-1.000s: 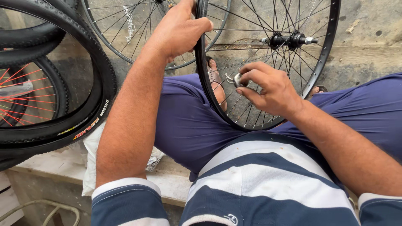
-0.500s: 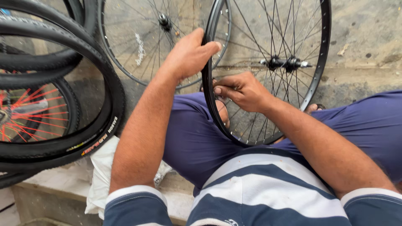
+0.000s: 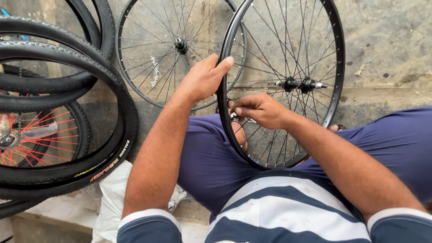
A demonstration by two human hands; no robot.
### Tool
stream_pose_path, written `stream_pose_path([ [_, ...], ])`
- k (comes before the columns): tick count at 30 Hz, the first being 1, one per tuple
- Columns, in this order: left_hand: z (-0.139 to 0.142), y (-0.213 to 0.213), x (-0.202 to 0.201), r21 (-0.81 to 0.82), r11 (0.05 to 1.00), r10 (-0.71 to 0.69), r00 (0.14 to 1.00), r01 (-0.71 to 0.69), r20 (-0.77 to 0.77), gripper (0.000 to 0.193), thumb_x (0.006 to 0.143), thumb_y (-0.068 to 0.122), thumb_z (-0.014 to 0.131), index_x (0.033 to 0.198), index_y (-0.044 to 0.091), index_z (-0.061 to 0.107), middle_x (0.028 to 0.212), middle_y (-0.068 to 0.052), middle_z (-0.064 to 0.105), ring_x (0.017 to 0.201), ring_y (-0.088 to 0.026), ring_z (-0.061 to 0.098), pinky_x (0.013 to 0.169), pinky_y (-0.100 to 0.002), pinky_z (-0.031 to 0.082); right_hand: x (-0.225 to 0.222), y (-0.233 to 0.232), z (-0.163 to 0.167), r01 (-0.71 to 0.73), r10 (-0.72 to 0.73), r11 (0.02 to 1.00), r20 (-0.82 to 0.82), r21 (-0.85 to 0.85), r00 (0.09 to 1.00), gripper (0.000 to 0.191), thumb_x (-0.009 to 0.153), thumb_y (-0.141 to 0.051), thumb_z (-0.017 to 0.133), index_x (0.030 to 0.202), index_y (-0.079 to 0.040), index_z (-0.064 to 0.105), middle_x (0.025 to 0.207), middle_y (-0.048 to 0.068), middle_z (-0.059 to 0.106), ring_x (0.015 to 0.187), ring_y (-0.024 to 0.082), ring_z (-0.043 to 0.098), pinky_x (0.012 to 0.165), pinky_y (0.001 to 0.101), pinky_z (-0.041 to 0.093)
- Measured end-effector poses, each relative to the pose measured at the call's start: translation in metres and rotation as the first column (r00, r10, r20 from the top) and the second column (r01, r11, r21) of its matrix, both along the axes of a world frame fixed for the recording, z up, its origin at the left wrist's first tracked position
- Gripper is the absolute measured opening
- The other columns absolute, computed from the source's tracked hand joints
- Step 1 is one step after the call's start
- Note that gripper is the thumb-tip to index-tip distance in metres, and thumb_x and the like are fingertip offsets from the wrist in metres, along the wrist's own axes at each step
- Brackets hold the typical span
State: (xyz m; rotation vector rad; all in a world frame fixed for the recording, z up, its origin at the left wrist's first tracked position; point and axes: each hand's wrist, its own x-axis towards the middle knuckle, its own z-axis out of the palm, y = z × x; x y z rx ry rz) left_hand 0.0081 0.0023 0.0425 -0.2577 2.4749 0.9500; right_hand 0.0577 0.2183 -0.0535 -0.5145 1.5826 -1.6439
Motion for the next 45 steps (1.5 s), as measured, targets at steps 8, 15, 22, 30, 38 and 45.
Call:
stream_pose_path([
  [8, 0.003, 0.003, 0.0, -0.102, 0.993, -0.059, 0.997, 0.053, -0.055, 0.063, 0.097, 0.061, 0.049, 0.089, 0.0, 0.059, 0.09, -0.019, 0.068, 0.087, -0.035, 0.065, 0.077, -0.048, 0.049, 0.027, -0.028, 0.038, 0.274, -0.105, 0.906, -0.456, 0.322, 0.884, 0.038, 0.078, -0.014, 0.079, 0.113, -0.001, 0.069, 0.097, 0.013, 0.075, 0.088, 0.028, 0.072, 0.079, 0.0393, 0.057],
  [15, 0.006, 0.001, 0.001, -0.068, 0.997, -0.028, 0.999, 0.03, 0.034, 0.062, 0.096, 0.06, 0.047, 0.092, 0.0, 0.056, 0.09, -0.022, 0.068, 0.086, -0.037, 0.066, 0.076, -0.05, 0.05, 0.003, -0.02, 0.043, -0.092, 0.081, 0.996, -0.326, -0.016, 0.942, 0.04, 0.085, -0.017, 0.076, 0.12, -0.001, 0.065, 0.107, 0.015, 0.072, 0.098, 0.031, 0.071, 0.083, 0.0428, 0.055],
  [22, 0.0, 0.003, -0.001, -0.138, 0.985, -0.121, 0.984, 0.103, -0.128, 0.062, 0.099, 0.06, 0.049, 0.099, -0.001, 0.055, 0.1, -0.025, 0.069, 0.1, -0.043, 0.065, 0.086, -0.052, 0.049, 0.022, -0.015, 0.029, 0.198, -0.067, 0.975, -0.71, 0.104, 0.701, 0.033, 0.075, -0.009, 0.08, 0.102, -0.001, 0.064, 0.094, 0.014, 0.072, 0.089, 0.032, 0.071, 0.082, 0.0414, 0.054],
  [30, -0.002, 0.01, 0.0, -0.182, 0.974, -0.156, 0.98, 0.133, -0.121, 0.06, 0.102, 0.059, 0.046, 0.104, -0.001, 0.054, 0.106, -0.027, 0.07, 0.106, -0.047, 0.064, 0.09, -0.056, 0.047, 0.023, -0.026, 0.045, 0.285, -0.095, 0.925, -0.575, 0.25, 0.813, 0.029, 0.079, -0.022, 0.082, 0.098, -0.006, 0.067, 0.085, 0.014, 0.073, 0.078, 0.033, 0.071, 0.071, 0.0401, 0.054],
  [38, -0.003, 0.002, -0.001, -0.191, 0.967, -0.197, 0.968, 0.166, -0.153, 0.061, 0.103, 0.058, 0.046, 0.104, -0.002, 0.054, 0.105, -0.029, 0.069, 0.106, -0.049, 0.063, 0.089, -0.056, 0.047, -0.008, -0.016, 0.038, -0.267, 0.256, 0.964, -0.339, 0.014, 0.905, 0.041, 0.084, -0.023, 0.079, 0.116, -0.004, 0.063, 0.102, 0.013, 0.074, 0.091, 0.032, 0.073, 0.076, 0.0429, 0.053],
  [45, -0.004, 0.007, 0.0, -0.183, 0.973, -0.173, 0.973, 0.143, -0.155, 0.058, 0.101, 0.058, 0.047, 0.103, 0.0, 0.055, 0.108, -0.027, 0.069, 0.107, -0.047, 0.063, 0.088, -0.056, 0.047, 0.032, -0.025, 0.027, 0.289, -0.109, 0.955, -0.83, 0.065, 0.547, 0.025, 0.077, -0.008, 0.079, 0.095, -0.004, 0.064, 0.095, 0.013, 0.072, 0.085, 0.034, 0.069, 0.077, 0.042, 0.053],
])
